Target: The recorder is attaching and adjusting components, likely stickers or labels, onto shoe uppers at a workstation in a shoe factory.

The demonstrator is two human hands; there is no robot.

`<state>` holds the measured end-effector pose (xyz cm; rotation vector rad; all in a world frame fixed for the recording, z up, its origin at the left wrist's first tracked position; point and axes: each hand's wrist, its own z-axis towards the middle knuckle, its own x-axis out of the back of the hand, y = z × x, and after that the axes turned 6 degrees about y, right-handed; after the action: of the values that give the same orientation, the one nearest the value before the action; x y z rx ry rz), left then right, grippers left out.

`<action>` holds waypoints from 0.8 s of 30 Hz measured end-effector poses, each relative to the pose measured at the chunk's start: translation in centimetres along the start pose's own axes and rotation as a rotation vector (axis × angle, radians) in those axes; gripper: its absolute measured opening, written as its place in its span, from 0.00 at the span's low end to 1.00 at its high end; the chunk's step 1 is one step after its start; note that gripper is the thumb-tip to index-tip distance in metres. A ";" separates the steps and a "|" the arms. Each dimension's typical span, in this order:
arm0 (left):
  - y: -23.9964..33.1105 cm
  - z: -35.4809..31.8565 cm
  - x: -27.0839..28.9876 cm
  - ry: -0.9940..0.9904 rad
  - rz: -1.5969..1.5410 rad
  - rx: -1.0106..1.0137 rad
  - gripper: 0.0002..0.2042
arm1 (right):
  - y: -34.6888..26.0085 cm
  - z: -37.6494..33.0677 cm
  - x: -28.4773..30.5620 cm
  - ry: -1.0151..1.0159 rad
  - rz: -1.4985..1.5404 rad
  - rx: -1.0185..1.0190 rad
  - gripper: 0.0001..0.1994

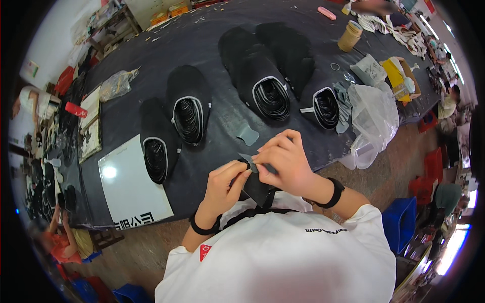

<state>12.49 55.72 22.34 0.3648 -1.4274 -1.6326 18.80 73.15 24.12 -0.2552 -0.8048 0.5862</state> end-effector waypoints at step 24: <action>-0.4 6.8 -15.5 0.191 -1.176 0.710 0.13 | 30.3 -37.8 18.5 0.836 -0.080 -1.663 0.09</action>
<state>15.80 71.92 18.85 1.9995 -1.7073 -1.7438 44.86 108.62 -3.19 -1.8327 -0.2832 -0.4265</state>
